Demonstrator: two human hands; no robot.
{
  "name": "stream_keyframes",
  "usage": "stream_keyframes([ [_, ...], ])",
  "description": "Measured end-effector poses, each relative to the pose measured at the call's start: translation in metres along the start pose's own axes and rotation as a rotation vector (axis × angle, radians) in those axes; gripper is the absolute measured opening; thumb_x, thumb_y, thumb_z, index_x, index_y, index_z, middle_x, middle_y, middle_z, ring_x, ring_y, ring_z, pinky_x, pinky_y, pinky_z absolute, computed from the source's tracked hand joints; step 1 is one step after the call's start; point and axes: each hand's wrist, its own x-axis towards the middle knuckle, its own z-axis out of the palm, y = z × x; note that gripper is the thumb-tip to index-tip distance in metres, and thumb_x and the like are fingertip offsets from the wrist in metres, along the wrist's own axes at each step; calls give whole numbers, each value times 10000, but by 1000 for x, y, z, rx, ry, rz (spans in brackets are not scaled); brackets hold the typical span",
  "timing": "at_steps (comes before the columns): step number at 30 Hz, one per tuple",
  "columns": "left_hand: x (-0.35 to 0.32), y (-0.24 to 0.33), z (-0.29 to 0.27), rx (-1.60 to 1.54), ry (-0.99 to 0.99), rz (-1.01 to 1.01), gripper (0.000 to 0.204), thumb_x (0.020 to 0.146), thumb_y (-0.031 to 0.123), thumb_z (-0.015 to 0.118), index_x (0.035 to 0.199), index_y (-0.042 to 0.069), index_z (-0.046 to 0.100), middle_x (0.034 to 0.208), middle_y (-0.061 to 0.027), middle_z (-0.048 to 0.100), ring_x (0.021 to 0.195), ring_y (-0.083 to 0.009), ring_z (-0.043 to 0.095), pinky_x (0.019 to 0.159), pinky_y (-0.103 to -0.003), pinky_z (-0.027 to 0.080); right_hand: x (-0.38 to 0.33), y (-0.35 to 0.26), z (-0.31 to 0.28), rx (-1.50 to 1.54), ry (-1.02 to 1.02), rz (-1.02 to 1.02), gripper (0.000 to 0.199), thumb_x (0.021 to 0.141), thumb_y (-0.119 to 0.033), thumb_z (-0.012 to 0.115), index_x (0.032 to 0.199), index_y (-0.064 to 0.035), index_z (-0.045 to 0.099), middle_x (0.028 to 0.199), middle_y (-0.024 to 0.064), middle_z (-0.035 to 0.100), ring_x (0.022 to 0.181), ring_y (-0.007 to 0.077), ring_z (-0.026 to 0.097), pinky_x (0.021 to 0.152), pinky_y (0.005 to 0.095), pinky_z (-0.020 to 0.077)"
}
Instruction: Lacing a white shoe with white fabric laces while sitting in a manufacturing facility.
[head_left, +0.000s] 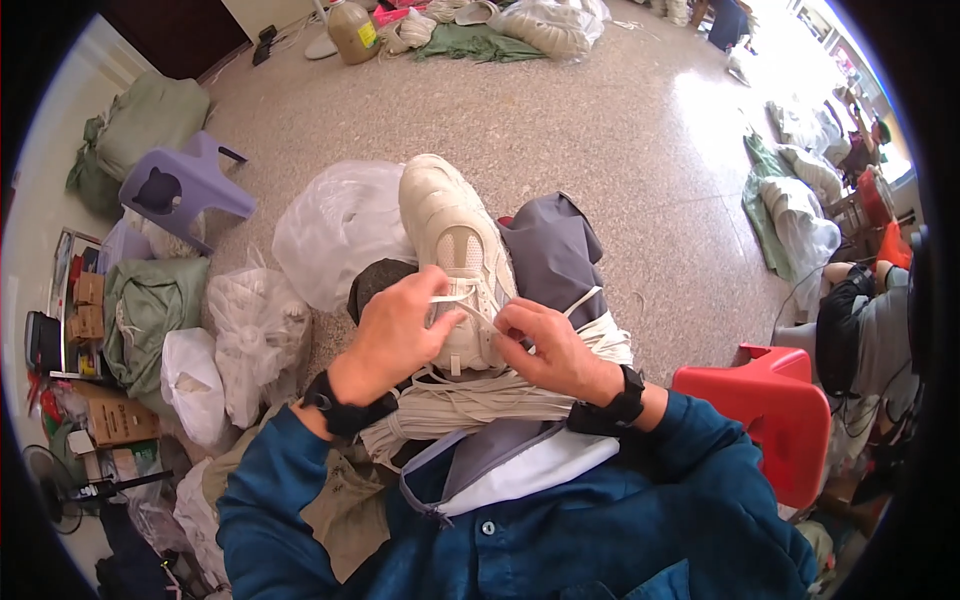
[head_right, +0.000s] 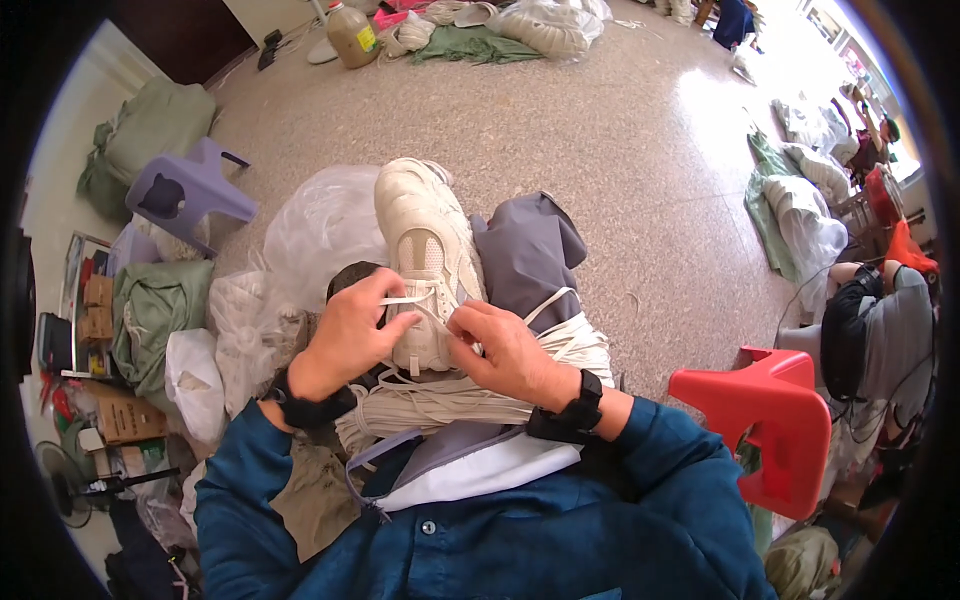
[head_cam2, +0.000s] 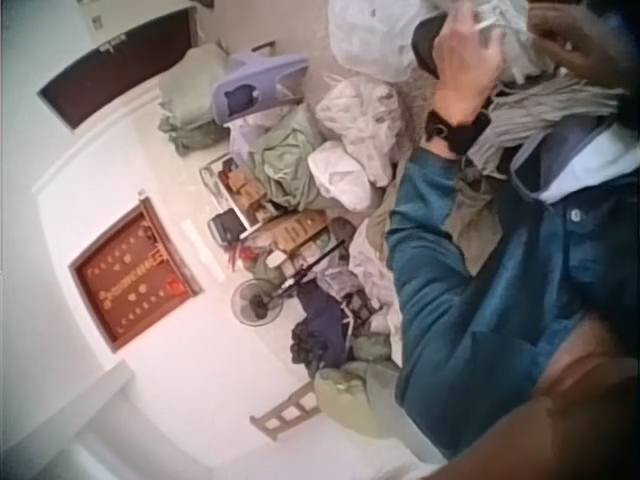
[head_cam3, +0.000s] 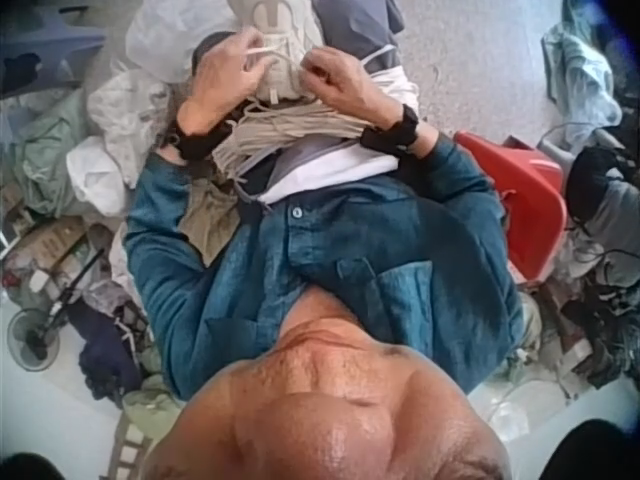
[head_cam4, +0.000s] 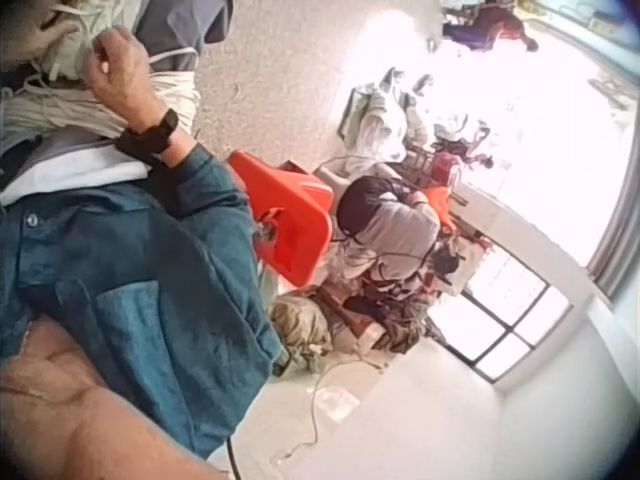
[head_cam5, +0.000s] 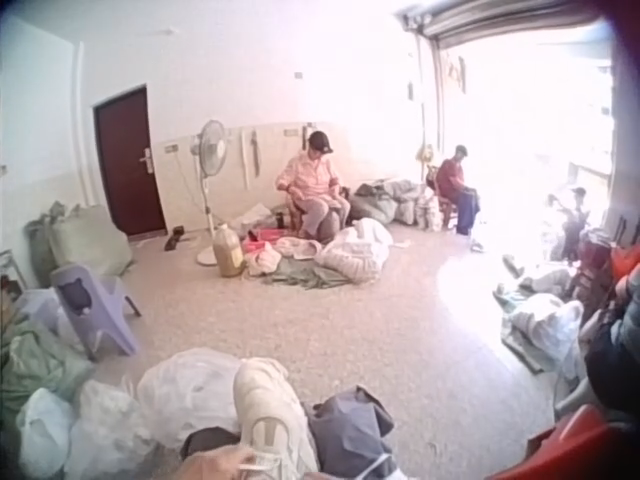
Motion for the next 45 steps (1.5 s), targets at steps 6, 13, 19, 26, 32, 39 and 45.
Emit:
stream_keyframes([
  [6,7,-8,2,-902,-335,-541,173,976,204,623,880,61,623,701,43,559,515,-50,509,444,-256,413,8,8,5,-51,-31,-312,84,882,-26,641,931,18,588,1143,164,607,849,271,650,765,353,518],
  [13,-23,-43,11,-767,-245,-678,257,996,235,604,782,94,615,604,77,453,469,-21,373,412,-213,325,4,11,-15,588,-191,349,174,987,-53,565,819,-15,590,1032,79,679,934,201,647,815,327,524],
  [19,-32,-62,16,-603,-162,-434,266,1001,231,601,827,46,683,622,57,481,502,-23,412,451,-243,349,-24,30,-48,1226,-232,530,222,1038,-180,532,883,-30,585,787,28,588,775,169,598,821,333,518],
  [26,-96,-89,-49,-1505,-75,-642,238,1024,209,563,877,39,641,613,46,453,467,-38,408,599,-305,565,-65,31,-131,1123,397,276,271,1038,-200,517,810,-63,567,967,102,644,967,238,644,964,444,512],
  [32,-134,-92,-59,-1160,-130,-787,235,1016,220,583,878,40,643,615,58,468,461,-36,413,537,-290,540,-88,32,-153,1421,332,30,382,1097,-307,453,758,-131,467,800,22,522,824,191,586,1040,409,429],
  [39,-237,-158,-83,-508,-99,-988,256,957,274,631,841,58,706,629,61,494,502,-53,450,473,-253,458,-175,74,-235,1645,551,-158,365,1075,-253,523,762,-75,466,743,20,455,697,156,461,856,354,431],
  [45,-275,-183,-64,-356,61,-943,246,948,247,642,867,28,721,674,16,549,589,-105,523,544,-276,469,-350,190,-345,1259,1025,-81,365,1052,-333,554,774,-98,527,732,29,491,760,176,492,721,300,462],
])
